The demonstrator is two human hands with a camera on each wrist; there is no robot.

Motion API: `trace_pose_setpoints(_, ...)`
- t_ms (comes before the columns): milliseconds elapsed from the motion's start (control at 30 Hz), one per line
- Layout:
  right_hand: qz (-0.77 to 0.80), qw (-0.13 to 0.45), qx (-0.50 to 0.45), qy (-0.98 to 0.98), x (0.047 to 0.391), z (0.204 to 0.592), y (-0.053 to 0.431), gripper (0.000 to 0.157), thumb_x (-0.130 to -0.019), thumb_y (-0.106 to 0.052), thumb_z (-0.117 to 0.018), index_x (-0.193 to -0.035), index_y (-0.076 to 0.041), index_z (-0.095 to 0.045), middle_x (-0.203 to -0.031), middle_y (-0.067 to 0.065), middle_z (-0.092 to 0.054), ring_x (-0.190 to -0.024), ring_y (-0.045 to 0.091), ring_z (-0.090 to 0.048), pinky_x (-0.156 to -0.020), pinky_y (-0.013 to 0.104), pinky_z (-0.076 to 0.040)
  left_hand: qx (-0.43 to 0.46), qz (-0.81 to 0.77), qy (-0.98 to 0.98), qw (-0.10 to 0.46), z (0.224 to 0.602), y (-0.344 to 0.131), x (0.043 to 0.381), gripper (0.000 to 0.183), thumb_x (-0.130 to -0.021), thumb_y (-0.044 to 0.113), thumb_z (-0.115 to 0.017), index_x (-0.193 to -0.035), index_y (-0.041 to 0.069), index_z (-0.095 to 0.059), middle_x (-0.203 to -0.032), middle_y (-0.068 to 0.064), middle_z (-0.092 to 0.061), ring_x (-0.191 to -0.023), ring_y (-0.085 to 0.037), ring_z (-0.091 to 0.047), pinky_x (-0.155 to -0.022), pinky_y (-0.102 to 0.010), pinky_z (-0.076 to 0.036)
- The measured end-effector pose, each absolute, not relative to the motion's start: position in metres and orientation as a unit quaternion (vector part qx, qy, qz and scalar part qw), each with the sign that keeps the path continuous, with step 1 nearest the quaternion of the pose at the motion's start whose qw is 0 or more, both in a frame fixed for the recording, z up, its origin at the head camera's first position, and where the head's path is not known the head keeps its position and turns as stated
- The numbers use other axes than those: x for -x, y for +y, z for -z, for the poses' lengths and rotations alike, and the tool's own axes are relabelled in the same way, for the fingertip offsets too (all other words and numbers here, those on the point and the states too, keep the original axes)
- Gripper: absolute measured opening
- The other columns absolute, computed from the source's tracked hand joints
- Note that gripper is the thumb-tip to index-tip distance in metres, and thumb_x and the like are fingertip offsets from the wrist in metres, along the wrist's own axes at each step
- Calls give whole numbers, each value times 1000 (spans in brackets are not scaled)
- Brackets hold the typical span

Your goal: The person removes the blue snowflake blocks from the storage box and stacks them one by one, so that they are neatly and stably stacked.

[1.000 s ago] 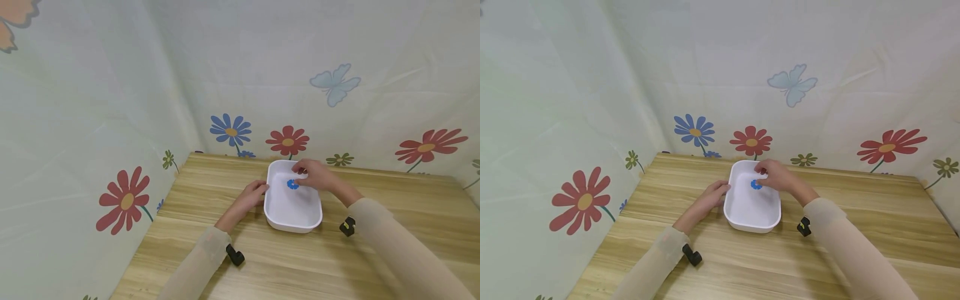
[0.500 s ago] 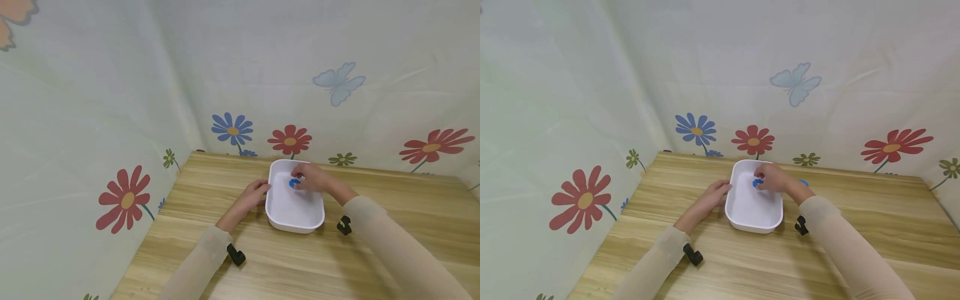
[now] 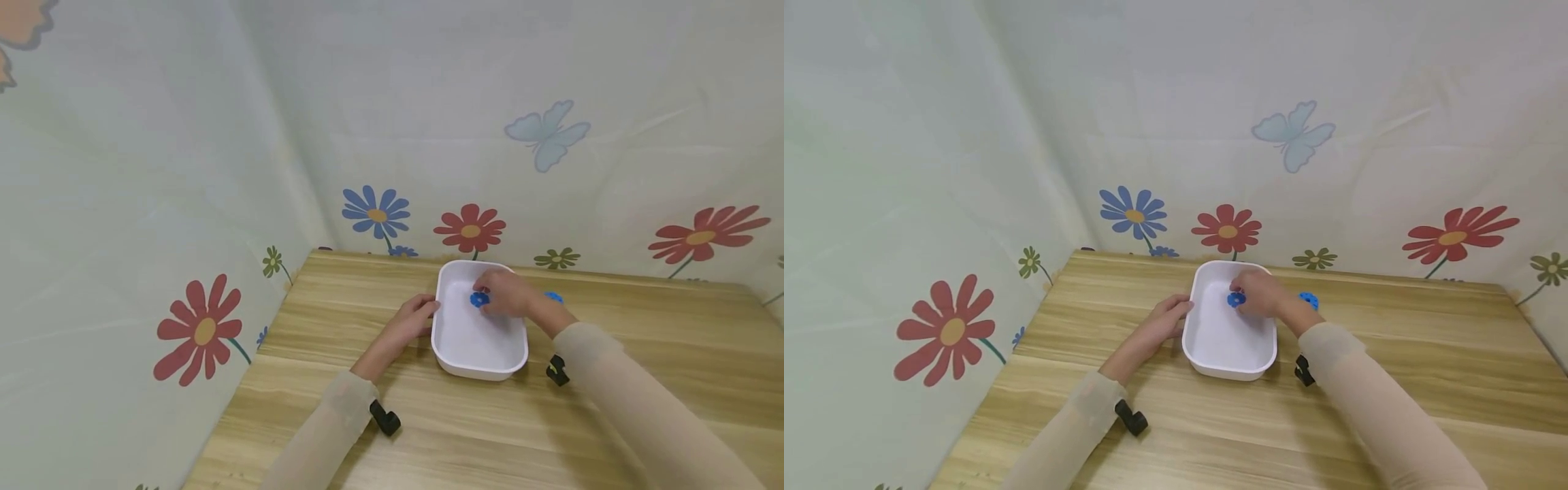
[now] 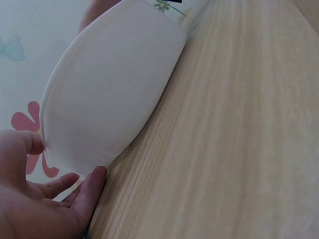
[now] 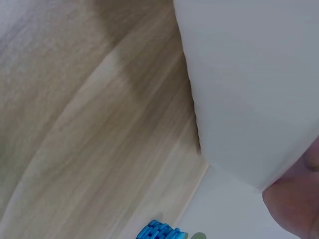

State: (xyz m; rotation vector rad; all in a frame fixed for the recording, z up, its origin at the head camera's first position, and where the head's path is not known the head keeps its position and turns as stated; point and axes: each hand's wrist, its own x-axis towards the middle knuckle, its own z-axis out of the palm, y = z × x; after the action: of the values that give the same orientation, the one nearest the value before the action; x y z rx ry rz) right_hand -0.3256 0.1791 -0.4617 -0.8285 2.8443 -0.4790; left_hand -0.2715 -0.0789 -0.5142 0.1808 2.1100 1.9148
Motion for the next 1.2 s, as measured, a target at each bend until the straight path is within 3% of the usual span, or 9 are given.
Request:
trace_pose_setpoints(200,129,64,266,953,324,464,176,45,-91,-20,-85,-132,-4,-72,-129,16,-68,-117,34,-62,-108,55,-54,-61,-672,723,146,515,-79,273,50,-108,36,-58,-145,2,-58,-139,-15,-62,-122,-26,-66,-98,-41,-61)
trace_pose_setpoints(467,117,42,275,953,323,468,176,43,-90,-18,-86,-128,-4,-74,-122,14,-68,-108,30,-62,-105,53,-56,-60,-672,724,144,515,-79,274,50,-108,36,-58,-145,1,-58,-139,-15,-63,-121,-27,-66,-98,-41,-61)
trace_pose_setpoints(867,90,55,293,950,325,466,174,33,-90,-20,-85,-118,-7,-76,-101,5,-63,-94,25,-57,-91,44,-57,-53,-664,731,145,515,-79,274,48,-109,35,-57,-145,4,-58,-138,-13,-63,-122,-25,-65,-97,-40,-61)
trace_pose_setpoints(1200,101,61,287,951,323,464,174,34,-88,-23,-87,-116,-8,-76,-100,3,-65,-93,23,-58,-93,44,-57,-51,-666,731,141,517,-78,275,49,-108,36,-58,-144,3,-58,-139,-13,-63,-120,-26,-67,-98,-41,-61)
